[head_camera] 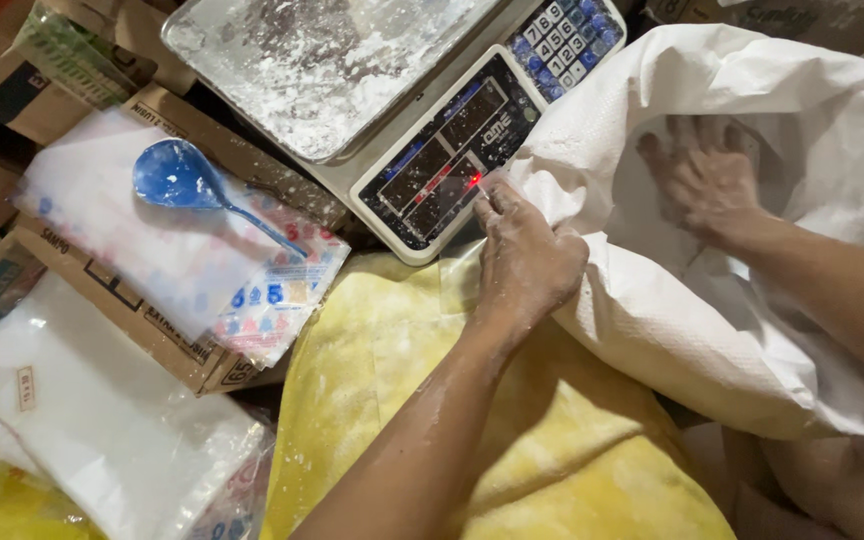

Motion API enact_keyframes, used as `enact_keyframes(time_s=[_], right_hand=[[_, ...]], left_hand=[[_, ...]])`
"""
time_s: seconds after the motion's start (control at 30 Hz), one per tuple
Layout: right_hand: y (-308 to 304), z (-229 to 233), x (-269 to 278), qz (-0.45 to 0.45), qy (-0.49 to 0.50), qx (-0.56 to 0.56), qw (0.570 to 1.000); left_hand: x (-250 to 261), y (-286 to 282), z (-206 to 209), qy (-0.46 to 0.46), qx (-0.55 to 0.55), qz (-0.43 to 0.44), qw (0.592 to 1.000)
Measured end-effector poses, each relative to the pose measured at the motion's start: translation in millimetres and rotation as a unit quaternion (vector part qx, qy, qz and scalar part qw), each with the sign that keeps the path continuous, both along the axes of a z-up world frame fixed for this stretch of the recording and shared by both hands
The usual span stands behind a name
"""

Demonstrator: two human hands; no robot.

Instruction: The person scoops white powder from a large sack into small plastic bags using a blue scoop, places each bag on a digital scale to measure the weight, and ties the bags after reaching the target weight. The process is repeated multiple times in a cluttered storage area.

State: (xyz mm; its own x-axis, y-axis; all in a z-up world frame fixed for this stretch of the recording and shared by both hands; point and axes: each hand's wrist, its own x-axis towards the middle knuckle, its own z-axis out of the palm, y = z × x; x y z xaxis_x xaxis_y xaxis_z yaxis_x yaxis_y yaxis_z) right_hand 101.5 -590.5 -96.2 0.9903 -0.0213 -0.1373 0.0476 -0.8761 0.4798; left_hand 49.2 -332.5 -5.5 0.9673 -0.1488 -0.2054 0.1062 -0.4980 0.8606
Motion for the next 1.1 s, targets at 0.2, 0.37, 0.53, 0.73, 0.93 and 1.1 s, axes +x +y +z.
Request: enact_keyframes(time_s=[0.2,0.37,0.53,0.73,0.93,1.1], right_hand=[[-72,-58,10,-0.009,-0.108,0.101,0.989],[-103,-90,21,-0.073,-0.095,0.168,0.979],[-96,-68,32,-0.158,0.058,0.138,0.976],[-45,-21,25,-0.165,0.269,0.217,0.924],[9,-11,-5,-0.145,0.408,0.262,0.863],[18,-8,-13,-0.166,0.435,0.273,0.842]], left_hand=[[0,-2,-3,-0.028,0.004,-0.017,0.999],[0,-4,-9,-0.037,0.004,-0.017,0.999],[-2,-3,-8,-0.042,-0.007,-0.009,0.999],[-4,-1,0,-0.017,-0.016,-0.007,1.000],[-6,-1,-2,-0.040,-0.006,-0.010,0.999],[-6,-1,-5,-0.054,-0.010,-0.006,0.998]])
